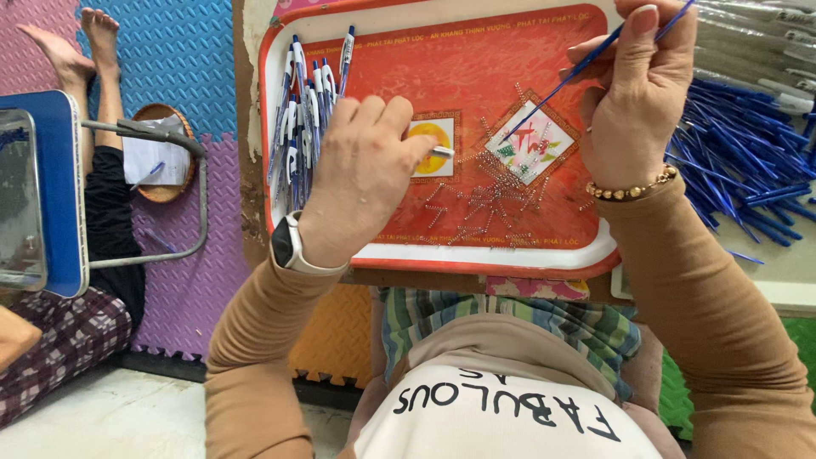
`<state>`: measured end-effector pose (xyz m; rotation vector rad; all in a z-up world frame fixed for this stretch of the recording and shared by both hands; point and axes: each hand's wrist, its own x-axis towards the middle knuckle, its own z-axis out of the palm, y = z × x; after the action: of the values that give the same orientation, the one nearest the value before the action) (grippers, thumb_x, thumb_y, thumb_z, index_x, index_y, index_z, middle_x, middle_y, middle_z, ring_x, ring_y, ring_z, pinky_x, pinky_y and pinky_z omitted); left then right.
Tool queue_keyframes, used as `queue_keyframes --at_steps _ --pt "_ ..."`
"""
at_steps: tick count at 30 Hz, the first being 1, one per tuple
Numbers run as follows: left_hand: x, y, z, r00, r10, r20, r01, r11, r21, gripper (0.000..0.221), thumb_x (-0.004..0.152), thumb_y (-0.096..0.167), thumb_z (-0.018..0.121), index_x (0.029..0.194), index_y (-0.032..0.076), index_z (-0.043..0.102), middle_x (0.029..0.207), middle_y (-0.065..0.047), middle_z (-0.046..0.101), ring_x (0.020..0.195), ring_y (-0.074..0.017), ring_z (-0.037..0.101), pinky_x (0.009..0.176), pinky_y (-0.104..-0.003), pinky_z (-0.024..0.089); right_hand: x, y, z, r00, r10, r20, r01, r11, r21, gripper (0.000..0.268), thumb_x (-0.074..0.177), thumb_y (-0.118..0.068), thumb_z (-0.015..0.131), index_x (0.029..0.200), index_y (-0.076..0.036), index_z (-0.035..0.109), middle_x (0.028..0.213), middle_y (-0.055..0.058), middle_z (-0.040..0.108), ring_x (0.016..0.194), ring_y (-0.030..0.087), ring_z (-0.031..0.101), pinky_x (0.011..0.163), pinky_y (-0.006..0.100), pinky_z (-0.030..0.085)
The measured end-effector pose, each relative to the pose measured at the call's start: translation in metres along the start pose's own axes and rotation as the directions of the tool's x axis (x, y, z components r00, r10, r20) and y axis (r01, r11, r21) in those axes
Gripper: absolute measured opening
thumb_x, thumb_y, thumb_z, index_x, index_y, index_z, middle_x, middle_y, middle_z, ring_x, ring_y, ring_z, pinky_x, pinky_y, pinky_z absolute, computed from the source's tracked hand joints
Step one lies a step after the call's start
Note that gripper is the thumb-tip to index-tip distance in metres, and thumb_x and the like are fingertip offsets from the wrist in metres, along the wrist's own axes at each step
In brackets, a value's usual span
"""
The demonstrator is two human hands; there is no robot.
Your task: The person assembles ballpoint pens by inserting the ink cartridge into the pen body and securing it.
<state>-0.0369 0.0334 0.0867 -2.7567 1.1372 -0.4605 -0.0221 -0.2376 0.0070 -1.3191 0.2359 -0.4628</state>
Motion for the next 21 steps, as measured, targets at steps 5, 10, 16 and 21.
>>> queue_keyframes --at_steps 5,10,16,21 --pt "0.005 -0.002 -0.011 0.996 0.019 0.086 -0.029 0.994 0.106 0.01 0.097 0.034 0.068 0.093 0.032 0.077 0.089 0.0 0.06 0.084 -0.0271 0.055 0.078 -0.043 0.042 -0.007 -0.008 0.006 0.998 0.004 0.059 -0.004 1.0 0.011 0.026 0.114 -0.044 0.052 0.118 -0.019 0.057 0.087 0.012 0.071 0.064 0.014 0.066 0.04 0.022 0.032" --pt "0.001 0.0 0.007 0.966 0.0 0.258 -0.011 0.999 0.041 0.013 0.097 0.026 0.063 0.092 0.03 0.074 0.082 0.001 0.067 0.071 -0.0266 0.065 0.065 -0.044 0.046 -0.005 -0.005 0.006 0.998 0.055 0.04 -0.056 0.998 0.011 0.025 0.111 -0.047 0.053 0.112 -0.022 0.052 0.088 0.012 0.073 0.064 0.015 0.068 0.037 0.021 0.026" --pt "0.013 0.003 -0.003 0.957 -0.099 0.274 0.14 0.981 -0.134 0.018 0.105 0.035 0.061 0.106 0.022 0.073 0.089 -0.006 0.061 0.071 -0.0306 0.067 0.053 -0.047 0.052 -0.007 -0.012 0.005 0.997 0.045 0.068 -0.045 0.999 0.005 0.026 0.112 -0.047 0.052 0.11 -0.021 0.047 0.088 0.012 0.072 0.064 0.015 0.067 0.037 0.021 0.027" --pt "0.033 0.028 0.016 0.963 -0.226 0.15 0.271 0.837 -0.475 0.042 0.1 0.057 0.067 0.112 0.018 0.074 0.094 -0.004 0.056 0.072 -0.023 0.064 0.054 -0.042 0.054 -0.009 -0.015 0.011 0.999 0.033 0.025 -0.035 0.998 0.053 0.026 0.11 -0.046 0.054 0.111 -0.02 0.051 0.087 0.012 0.072 0.052 0.011 0.054 0.035 0.022 0.024"
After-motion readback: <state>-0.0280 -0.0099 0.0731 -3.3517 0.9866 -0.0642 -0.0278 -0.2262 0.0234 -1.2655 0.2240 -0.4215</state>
